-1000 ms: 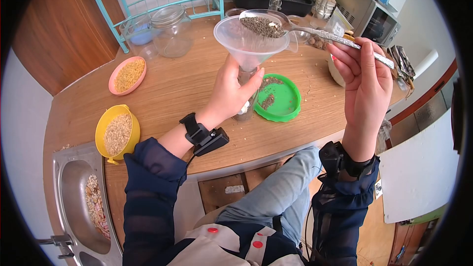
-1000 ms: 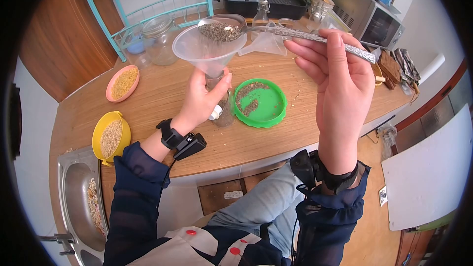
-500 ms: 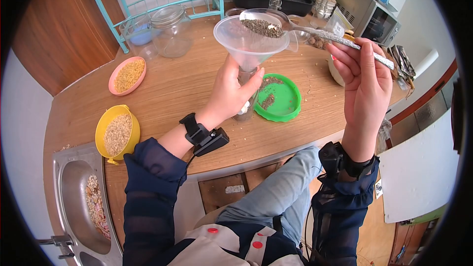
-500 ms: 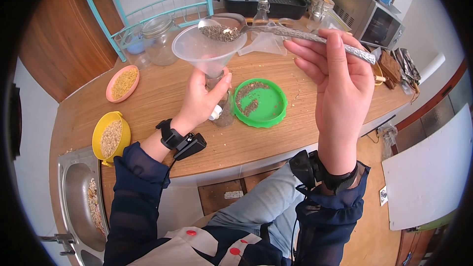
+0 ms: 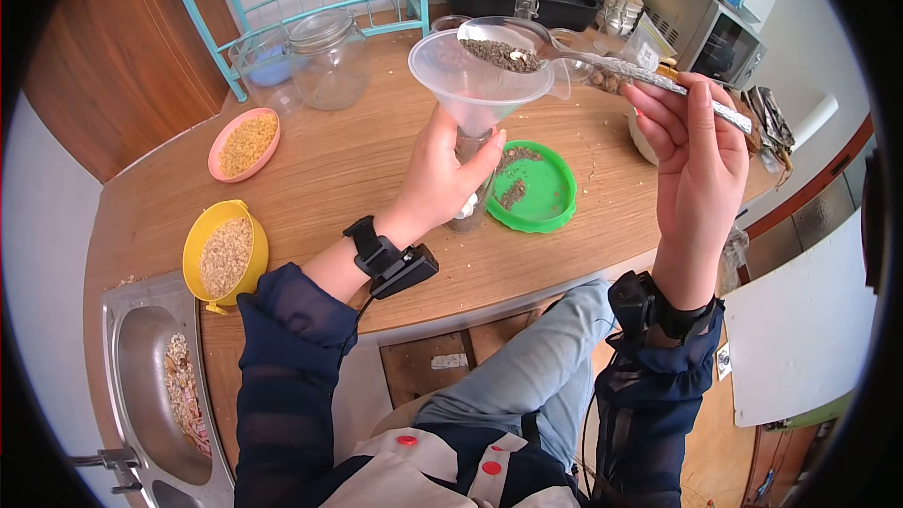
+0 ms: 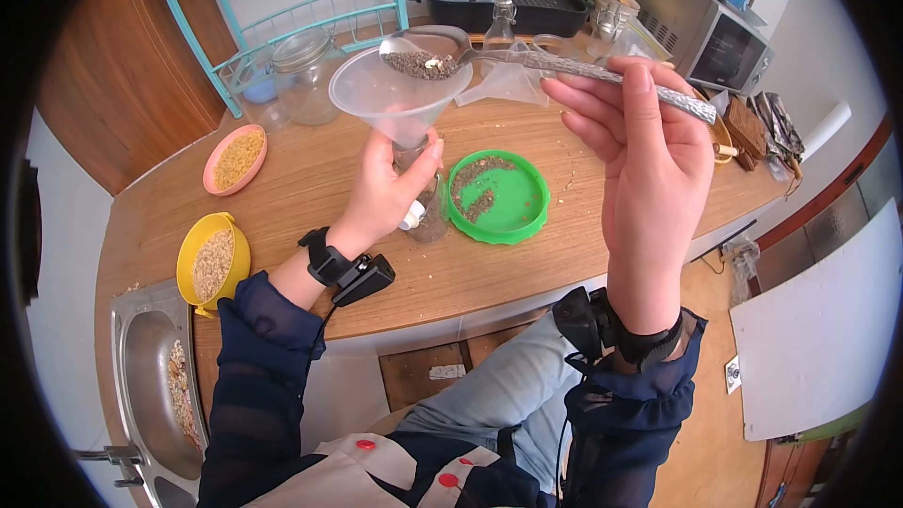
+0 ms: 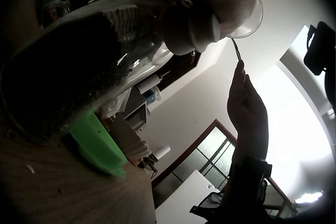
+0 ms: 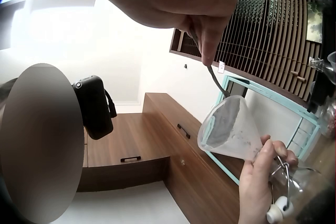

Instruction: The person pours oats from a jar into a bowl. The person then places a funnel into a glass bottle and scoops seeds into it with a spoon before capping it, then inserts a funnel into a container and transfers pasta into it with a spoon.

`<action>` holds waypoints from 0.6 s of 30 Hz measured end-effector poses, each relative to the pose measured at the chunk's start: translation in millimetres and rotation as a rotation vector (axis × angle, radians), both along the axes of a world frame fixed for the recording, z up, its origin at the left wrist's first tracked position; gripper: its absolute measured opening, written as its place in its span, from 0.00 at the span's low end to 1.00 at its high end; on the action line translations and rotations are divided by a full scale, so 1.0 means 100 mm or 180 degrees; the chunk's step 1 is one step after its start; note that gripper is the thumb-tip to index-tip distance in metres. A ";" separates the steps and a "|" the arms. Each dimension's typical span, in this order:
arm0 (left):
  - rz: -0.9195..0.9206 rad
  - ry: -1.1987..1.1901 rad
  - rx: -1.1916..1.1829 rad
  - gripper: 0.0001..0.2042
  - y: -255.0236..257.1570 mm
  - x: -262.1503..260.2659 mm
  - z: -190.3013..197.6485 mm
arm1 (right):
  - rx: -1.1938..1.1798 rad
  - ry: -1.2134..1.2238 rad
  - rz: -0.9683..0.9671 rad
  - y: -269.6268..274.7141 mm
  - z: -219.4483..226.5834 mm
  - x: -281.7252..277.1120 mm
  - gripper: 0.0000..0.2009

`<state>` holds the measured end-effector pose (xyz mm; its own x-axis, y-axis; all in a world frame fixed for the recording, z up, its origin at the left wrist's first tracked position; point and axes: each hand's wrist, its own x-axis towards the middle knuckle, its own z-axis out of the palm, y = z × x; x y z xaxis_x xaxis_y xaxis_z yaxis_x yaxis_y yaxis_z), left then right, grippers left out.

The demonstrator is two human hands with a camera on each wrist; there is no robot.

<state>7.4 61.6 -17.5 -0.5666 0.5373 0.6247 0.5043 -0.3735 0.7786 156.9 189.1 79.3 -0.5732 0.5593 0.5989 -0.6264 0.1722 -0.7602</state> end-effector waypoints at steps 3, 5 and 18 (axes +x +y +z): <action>-0.0012 -0.0037 -0.0033 0.13 -0.01 0.01 0.01 | 0.0015 0.0003 0.0009 -0.01 0.00 0.00 0.12; -0.0012 -0.0039 -0.0030 0.13 -0.01 0.01 0.01 | 0.0018 -0.0001 0.0008 -0.01 -0.01 -0.01 0.12; -0.0009 0.0348 -0.0186 0.15 -0.01 -0.03 0.00 | 0.0043 -0.0025 0.0013 -0.01 -0.01 -0.01 0.12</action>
<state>4.7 60.2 -17.4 -0.4951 0.5762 0.6503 0.5864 -0.3306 0.7395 156.1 187.8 78.0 -0.5801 0.5488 0.6019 -0.6212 0.1798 -0.7627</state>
